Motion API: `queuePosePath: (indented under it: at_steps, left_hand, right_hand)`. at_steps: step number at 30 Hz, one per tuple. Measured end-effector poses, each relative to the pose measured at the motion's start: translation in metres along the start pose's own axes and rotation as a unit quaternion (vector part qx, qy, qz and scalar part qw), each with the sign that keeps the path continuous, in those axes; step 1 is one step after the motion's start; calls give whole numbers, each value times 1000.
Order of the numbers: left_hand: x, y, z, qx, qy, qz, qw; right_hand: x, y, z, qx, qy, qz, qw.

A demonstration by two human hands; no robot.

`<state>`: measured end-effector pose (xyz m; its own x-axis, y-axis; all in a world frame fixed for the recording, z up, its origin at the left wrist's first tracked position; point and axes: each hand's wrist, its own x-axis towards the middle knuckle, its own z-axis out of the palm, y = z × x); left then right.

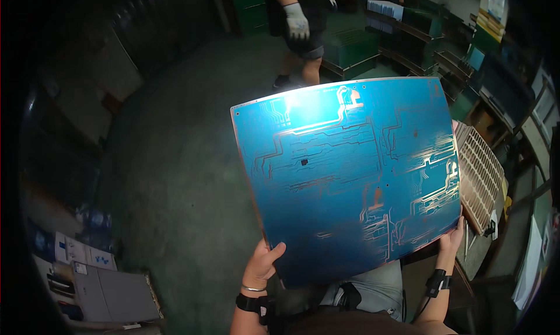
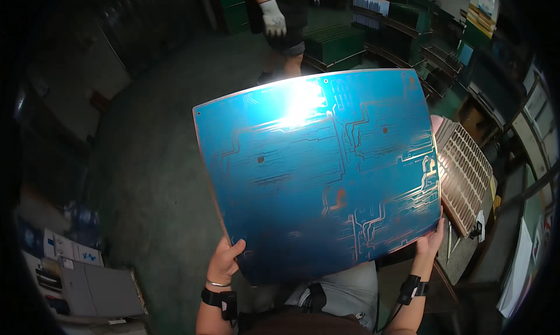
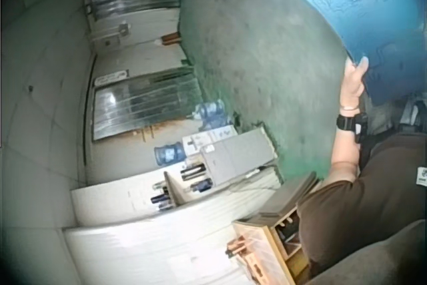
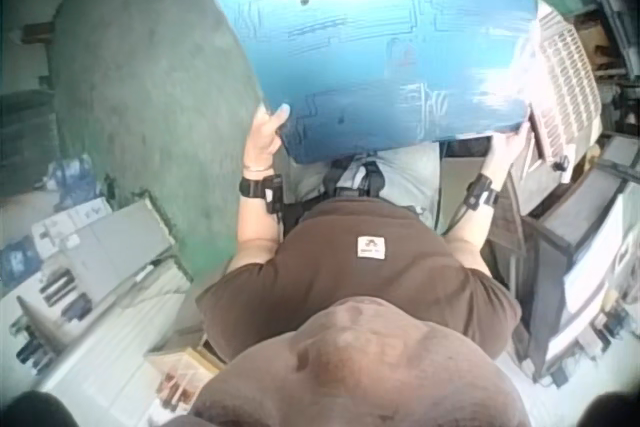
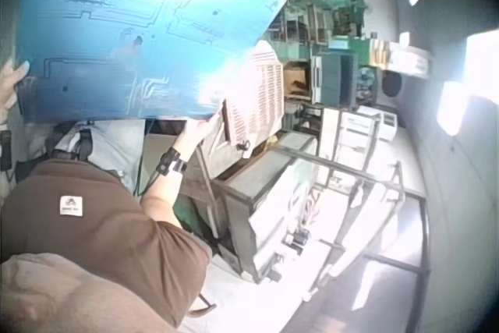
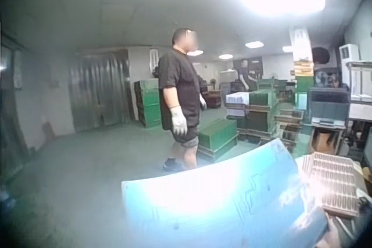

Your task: Inspecting and organizing large blue circuit board panels in a fabrication facility.

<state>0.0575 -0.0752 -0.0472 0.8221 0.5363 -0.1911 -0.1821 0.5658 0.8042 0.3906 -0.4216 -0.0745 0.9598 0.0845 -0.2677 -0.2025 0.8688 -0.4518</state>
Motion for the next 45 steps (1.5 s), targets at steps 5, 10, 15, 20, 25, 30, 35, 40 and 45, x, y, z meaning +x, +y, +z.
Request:
queuePosePath:
  at_steps: [5, 10, 15, 20, 25, 30, 35, 40, 45]
  left_hand:
    - [-6, 3, -13, 14, 8, -10, 1000]
    - [-13, -1, -27, -21, 0, 22, 1000]
    - [-27, 2, -17, 60, 109, 72, 990]
    - [-57, -9, -27, 301, 205, 144, 920]
    - [-39, 13, 17, 25, 269, 39, 962]
    - [-35, -5, -27, 247, 217, 90, 940]
    - [-27, 12, 15, 49, 284, 52, 956]
    - [-35, 6, 25, 305, 221, 146, 915]
    - [-25, 13, 57, 116, 198, 93, 969]
  right_hand:
    - [-4, 11, 8, 1, -40, 22, 999]
    - [-1, 25, 11, 13, -98, 24, 995]
    - [-17, 39, 34, 3, -141, 60, 988]
    - [-24, 54, 46, -8, -138, 83, 987]
    - [-21, 63, 41, -13, -165, 100, 981]
    - [-27, 56, 37, 1, -156, 100, 983]
    - [-34, 46, 30, 12, -136, 83, 987]
    - [-29, 42, 16, 22, -127, 69, 989]
    - [-29, 44, 19, 10, -123, 76, 989]
